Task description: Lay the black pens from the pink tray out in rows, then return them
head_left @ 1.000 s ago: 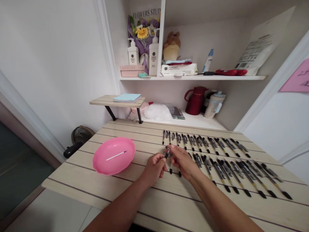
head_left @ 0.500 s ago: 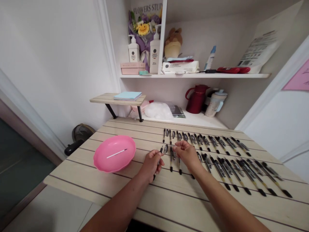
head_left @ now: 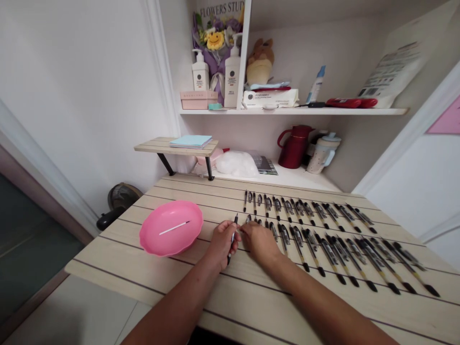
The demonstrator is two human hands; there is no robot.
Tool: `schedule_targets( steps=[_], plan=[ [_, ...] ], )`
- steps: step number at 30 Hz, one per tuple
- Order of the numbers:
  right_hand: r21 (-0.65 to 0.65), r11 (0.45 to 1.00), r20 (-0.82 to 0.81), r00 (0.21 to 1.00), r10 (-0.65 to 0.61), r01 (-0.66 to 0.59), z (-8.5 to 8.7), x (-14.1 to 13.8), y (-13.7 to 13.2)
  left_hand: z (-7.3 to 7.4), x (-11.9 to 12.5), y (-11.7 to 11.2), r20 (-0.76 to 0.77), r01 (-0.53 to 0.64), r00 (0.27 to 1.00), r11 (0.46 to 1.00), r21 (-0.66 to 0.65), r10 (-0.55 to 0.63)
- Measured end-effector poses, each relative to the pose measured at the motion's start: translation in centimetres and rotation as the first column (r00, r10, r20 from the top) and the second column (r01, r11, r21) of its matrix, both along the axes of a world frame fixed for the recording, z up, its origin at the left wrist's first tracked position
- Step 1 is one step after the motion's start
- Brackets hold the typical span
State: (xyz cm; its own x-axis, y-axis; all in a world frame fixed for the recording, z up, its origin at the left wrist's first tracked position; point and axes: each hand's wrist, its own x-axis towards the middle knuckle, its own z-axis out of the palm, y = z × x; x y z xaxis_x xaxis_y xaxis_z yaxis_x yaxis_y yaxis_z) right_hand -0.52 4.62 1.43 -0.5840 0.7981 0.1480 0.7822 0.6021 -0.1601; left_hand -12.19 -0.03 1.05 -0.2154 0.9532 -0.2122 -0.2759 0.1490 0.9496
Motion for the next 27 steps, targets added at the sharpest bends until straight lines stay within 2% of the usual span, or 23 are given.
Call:
schedule_targets(
  steps=[6,14,18,23,27],
  plan=[
    [0.019,1.0,0.136,0.991,-0.008,0.005,-0.2,-0.4,-0.3,0.0,-0.1,0.1,0.003,-0.016,1.0,1.0,0.006,0.016],
    [0.047,0.997,0.164,0.984,-0.063,0.056,-0.8,-0.6,0.4,0.2,-0.1,0.0,-0.011,-0.018,1.0,1.0,-0.004,0.018],
    [0.047,0.996,0.163,0.983,-0.086,0.079,-0.5,-0.6,0.4,0.2,0.0,0.0,-0.033,-0.022,0.999,1.0,-0.019,0.021],
    [0.059,0.997,0.175,0.982,-0.065,0.056,0.4,0.2,-1.4,-0.1,0.1,0.2,-0.093,-0.05,0.995,0.998,-0.043,0.046],
    [0.052,0.998,0.147,0.988,-0.049,0.042,0.4,1.6,-3.4,-0.6,0.1,0.5,-0.171,-0.079,0.983,0.995,-0.063,0.067]
  ],
)
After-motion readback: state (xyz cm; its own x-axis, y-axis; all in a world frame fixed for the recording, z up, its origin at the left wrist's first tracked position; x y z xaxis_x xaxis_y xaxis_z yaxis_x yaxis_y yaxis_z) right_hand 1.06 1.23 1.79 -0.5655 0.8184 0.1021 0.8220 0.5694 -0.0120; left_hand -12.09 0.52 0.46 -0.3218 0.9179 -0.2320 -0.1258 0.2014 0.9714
